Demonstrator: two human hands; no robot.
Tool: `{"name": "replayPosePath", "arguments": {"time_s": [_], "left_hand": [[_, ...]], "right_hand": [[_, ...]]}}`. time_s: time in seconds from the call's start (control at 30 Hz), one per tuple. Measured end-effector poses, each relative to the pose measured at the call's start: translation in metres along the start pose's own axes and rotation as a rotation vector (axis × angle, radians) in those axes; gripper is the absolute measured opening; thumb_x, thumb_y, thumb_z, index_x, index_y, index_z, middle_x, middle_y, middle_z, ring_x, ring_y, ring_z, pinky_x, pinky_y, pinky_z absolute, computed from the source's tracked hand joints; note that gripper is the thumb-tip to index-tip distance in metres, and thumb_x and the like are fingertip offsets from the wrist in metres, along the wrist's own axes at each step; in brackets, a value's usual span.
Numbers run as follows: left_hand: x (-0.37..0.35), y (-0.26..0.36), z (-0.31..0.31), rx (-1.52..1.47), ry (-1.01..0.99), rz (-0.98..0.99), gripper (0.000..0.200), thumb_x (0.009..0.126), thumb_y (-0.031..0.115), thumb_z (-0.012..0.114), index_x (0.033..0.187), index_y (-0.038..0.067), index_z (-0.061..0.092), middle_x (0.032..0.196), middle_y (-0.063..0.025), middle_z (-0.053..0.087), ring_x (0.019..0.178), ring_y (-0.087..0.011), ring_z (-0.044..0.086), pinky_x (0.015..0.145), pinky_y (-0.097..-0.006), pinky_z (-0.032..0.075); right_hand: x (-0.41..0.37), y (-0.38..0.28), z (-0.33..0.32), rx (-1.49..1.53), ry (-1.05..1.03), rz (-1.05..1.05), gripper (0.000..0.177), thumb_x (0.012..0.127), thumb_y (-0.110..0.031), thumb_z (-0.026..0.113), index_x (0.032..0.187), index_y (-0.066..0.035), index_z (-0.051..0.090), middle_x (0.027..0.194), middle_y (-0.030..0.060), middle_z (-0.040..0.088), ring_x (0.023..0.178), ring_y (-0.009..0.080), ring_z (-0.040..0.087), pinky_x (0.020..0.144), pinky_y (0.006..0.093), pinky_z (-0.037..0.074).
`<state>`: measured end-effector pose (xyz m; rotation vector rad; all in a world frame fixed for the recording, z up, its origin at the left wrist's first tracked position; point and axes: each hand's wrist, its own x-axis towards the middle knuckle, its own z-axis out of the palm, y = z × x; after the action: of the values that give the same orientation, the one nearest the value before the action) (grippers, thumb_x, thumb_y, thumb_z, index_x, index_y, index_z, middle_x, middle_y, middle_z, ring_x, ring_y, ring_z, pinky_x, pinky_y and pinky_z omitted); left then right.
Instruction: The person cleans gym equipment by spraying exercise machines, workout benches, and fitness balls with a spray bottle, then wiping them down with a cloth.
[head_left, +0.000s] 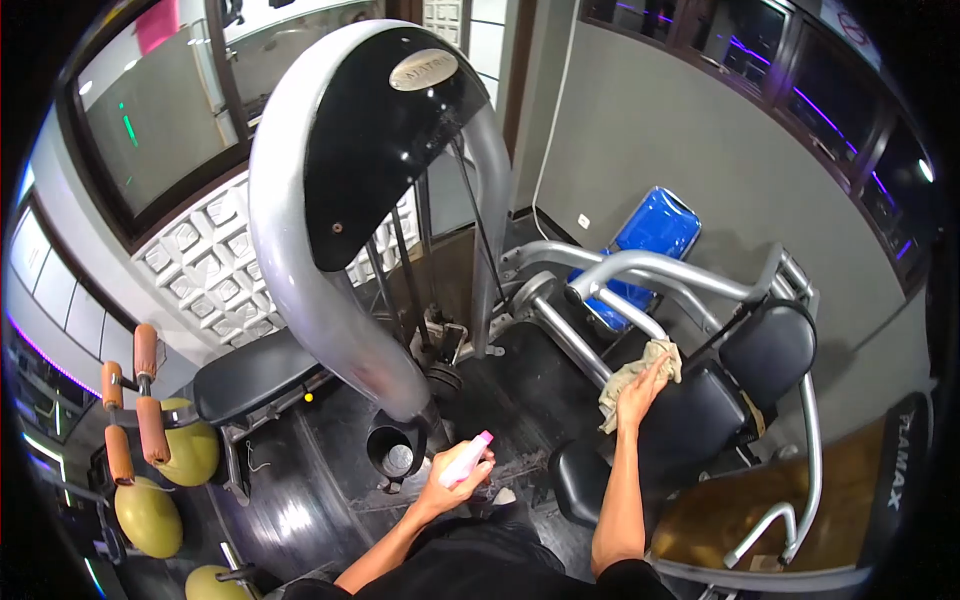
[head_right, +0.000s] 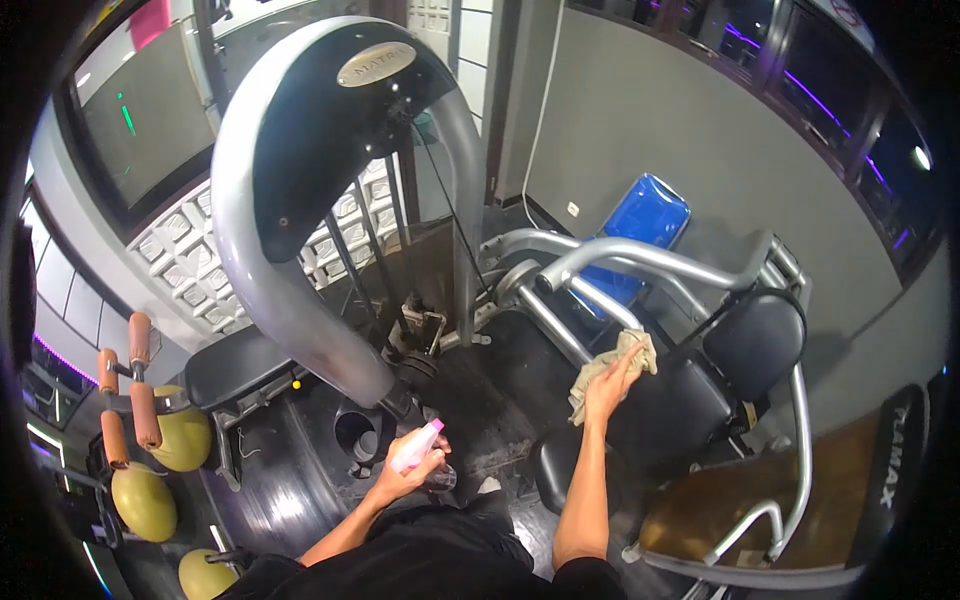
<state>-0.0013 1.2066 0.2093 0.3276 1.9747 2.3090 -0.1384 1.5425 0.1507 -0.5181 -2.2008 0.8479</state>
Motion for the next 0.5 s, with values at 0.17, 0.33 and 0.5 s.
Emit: {"name": "replayPosePath", "arguments": {"time_s": [0.17,0.33,0.5], "left_hand": [[0.006,-0.003,0.003,0.045,-0.151,-0.013,0.014,0.090,0.007,0.064,0.101,-0.001,0.061,0.079,-0.0030,0.064,0.068,-0.0089,0.063,0.061,-0.0234,0.049],[0.018,-0.007,0.002,-0.008,-0.272,-0.088,0.016,0.091,0.008,0.062,0.102,-0.003,0.059,0.090,-0.0086,0.064,0.070,-0.0140,0.065,0.065,-0.0276,0.052],[0.034,-0.016,0.012,-0.016,-0.310,-0.051,0.014,0.090,0.008,0.064,0.100,-0.001,0.061,0.079,-0.0034,0.064,0.066,-0.0086,0.063,0.060,-0.0230,0.050]], "right_hand": [[-0.059,-0.007,-0.003,0.004,-0.069,-0.032,0.066,0.094,-0.001,0.041,0.153,-0.012,0.015,0.151,0.0306,0.019,0.140,0.0445,0.022,0.113,0.0432,0.023],[-0.093,-0.033,-0.007,0.018,-0.117,0.088,0.067,0.094,-0.002,0.040,0.153,-0.010,0.010,0.148,0.0364,0.020,0.137,0.0491,0.024,0.112,0.0445,0.025],[-0.048,-0.010,0.002,-0.143,-0.039,0.023,0.066,0.098,-0.010,0.038,0.153,-0.011,0.003,0.144,0.0401,0.022,0.131,0.0514,0.032,0.107,0.0483,0.032]]}}
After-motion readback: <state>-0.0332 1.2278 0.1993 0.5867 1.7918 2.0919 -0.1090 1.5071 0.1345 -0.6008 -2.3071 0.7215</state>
